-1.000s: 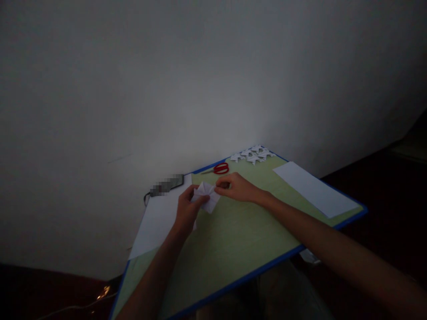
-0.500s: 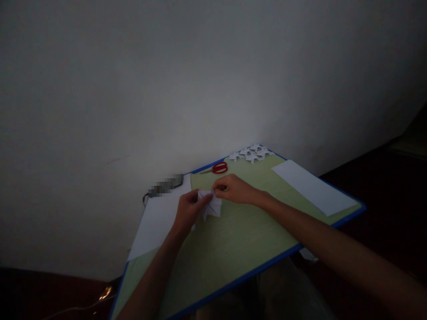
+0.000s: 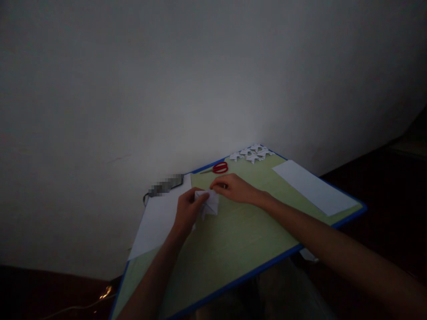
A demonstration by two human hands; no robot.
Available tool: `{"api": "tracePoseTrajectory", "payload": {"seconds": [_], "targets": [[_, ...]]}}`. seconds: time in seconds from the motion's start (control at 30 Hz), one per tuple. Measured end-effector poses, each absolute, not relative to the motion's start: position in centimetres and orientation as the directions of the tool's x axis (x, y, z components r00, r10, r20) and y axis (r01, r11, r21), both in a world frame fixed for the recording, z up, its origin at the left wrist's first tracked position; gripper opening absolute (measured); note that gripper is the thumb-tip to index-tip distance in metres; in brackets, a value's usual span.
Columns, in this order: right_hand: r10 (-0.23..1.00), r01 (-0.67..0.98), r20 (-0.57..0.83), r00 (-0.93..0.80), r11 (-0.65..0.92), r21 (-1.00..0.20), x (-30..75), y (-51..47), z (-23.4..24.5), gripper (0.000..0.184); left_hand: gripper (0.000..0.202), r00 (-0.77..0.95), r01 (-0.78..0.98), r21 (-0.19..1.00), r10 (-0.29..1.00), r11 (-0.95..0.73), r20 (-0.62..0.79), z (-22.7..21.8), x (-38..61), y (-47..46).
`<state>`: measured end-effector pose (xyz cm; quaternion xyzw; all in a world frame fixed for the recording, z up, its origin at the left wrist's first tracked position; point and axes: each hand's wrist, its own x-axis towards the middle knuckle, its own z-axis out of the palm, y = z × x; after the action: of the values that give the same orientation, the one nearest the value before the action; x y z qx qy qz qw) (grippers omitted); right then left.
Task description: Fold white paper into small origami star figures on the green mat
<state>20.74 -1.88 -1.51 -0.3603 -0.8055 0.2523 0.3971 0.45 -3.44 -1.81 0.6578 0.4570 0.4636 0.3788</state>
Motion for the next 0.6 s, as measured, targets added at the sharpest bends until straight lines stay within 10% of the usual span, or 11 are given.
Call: {"api": "tracePoseTrajectory", "payload": {"seconds": [0.6], "targets": [[0.817, 0.343, 0.445, -0.367, 0.563, -0.752, 20.67, -1.93, -1.13, 0.014, 0.029, 0.137, 0.047, 0.977, 0.97, -0.21, 0.202, -2.1, 0.69, -3.2]]}}
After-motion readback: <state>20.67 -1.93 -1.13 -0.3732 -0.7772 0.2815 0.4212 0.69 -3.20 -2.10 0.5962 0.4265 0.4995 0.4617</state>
